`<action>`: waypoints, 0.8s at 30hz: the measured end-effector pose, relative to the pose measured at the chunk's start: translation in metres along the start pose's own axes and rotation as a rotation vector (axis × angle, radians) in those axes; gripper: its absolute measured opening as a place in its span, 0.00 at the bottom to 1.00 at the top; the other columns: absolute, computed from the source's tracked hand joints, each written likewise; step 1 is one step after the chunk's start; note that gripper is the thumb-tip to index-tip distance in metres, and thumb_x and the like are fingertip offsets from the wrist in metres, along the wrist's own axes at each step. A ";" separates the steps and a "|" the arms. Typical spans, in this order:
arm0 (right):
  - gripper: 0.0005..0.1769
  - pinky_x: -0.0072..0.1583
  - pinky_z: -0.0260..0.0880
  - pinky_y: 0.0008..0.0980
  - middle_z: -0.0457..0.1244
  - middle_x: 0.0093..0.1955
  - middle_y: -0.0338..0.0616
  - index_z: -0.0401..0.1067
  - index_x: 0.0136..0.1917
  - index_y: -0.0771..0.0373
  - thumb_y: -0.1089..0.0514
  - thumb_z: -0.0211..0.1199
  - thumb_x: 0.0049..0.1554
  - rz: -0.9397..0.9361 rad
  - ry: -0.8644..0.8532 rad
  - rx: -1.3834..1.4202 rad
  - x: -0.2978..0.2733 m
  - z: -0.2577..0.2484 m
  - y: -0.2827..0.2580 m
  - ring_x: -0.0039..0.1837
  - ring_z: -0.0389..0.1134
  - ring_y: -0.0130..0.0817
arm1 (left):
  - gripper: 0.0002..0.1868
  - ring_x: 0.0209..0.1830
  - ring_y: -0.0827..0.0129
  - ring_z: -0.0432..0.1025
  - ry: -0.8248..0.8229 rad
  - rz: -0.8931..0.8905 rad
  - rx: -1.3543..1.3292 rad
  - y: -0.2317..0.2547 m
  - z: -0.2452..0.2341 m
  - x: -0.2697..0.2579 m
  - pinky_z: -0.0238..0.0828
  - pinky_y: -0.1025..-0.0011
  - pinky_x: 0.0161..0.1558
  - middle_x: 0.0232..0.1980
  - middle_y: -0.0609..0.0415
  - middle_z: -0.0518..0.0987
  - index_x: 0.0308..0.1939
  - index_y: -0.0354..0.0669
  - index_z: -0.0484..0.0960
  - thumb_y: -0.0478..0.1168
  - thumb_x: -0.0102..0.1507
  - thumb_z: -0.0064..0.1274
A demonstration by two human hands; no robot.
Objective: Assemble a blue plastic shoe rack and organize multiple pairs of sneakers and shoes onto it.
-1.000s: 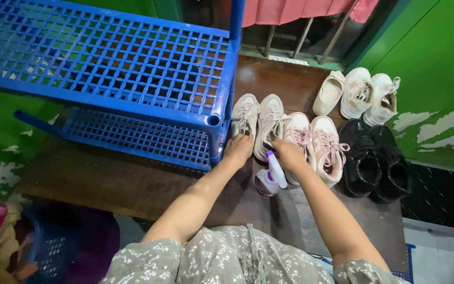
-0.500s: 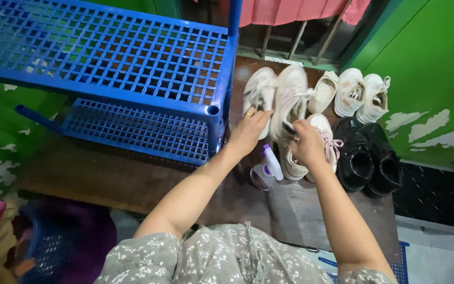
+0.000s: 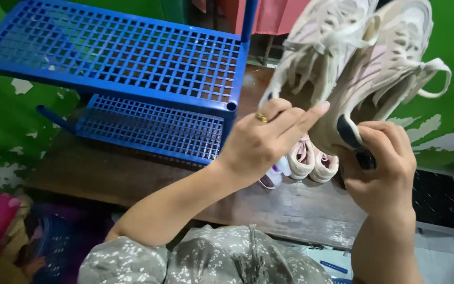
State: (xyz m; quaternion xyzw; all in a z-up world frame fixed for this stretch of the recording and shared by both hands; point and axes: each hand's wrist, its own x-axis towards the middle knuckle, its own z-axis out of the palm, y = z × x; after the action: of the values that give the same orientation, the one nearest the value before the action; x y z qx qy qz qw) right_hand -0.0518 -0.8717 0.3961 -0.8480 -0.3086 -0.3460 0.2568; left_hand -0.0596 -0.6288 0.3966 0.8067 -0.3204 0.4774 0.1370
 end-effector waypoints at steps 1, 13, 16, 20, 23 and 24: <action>0.20 0.58 0.67 0.39 0.66 0.54 0.47 0.74 0.56 0.66 0.71 0.73 0.50 -0.033 0.022 0.043 0.006 0.000 -0.013 0.56 0.68 0.46 | 0.29 0.54 0.67 0.69 0.017 0.010 0.011 -0.004 -0.013 -0.003 0.76 0.75 0.55 0.49 0.57 0.79 0.72 0.36 0.73 0.29 0.66 0.57; 0.22 0.55 0.68 0.42 0.65 0.53 0.48 0.72 0.55 0.65 0.68 0.74 0.47 -0.205 -0.105 0.205 0.075 0.071 -0.130 0.55 0.67 0.51 | 0.29 0.54 0.60 0.71 -0.114 -0.146 0.084 -0.077 -0.169 -0.042 0.75 0.68 0.55 0.50 0.51 0.80 0.70 0.38 0.75 0.23 0.63 0.52; 0.22 0.56 0.67 0.41 0.65 0.54 0.47 0.72 0.56 0.64 0.68 0.73 0.48 -0.188 -0.147 0.211 0.092 0.095 -0.144 0.56 0.67 0.50 | 0.33 0.53 0.56 0.71 -0.153 -0.159 0.083 -0.105 -0.175 -0.050 0.73 0.63 0.56 0.50 0.49 0.80 0.70 0.36 0.75 0.21 0.59 0.49; 0.23 0.58 0.67 0.42 0.65 0.55 0.46 0.72 0.58 0.64 0.68 0.71 0.48 -0.175 -0.182 0.203 0.113 0.123 -0.144 0.58 0.66 0.50 | 0.34 0.53 0.56 0.71 -0.150 -0.169 0.088 -0.145 -0.159 -0.064 0.73 0.64 0.57 0.50 0.48 0.80 0.70 0.36 0.74 0.20 0.58 0.49; 0.26 0.60 0.68 0.42 0.64 0.56 0.47 0.72 0.58 0.64 0.70 0.69 0.45 -0.137 -0.189 0.142 0.119 0.135 -0.145 0.60 0.66 0.50 | 0.36 0.53 0.57 0.72 -0.154 -0.198 0.043 -0.160 -0.146 -0.065 0.74 0.65 0.55 0.50 0.49 0.80 0.70 0.37 0.73 0.20 0.56 0.49; 0.26 0.60 0.68 0.42 0.64 0.56 0.47 0.72 0.58 0.64 0.70 0.69 0.45 -0.133 -0.189 0.137 0.122 0.135 -0.146 0.60 0.66 0.50 | 0.36 0.53 0.57 0.72 -0.154 -0.195 0.037 -0.163 -0.142 -0.066 0.74 0.65 0.55 0.50 0.49 0.80 0.70 0.37 0.73 0.20 0.56 0.49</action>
State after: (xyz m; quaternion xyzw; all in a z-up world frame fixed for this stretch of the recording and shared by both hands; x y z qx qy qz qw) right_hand -0.0269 -0.6425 0.4343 -0.8350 -0.4098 -0.2589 0.2604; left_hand -0.0730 -0.4054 0.4257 0.8706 -0.2411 0.4043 0.1429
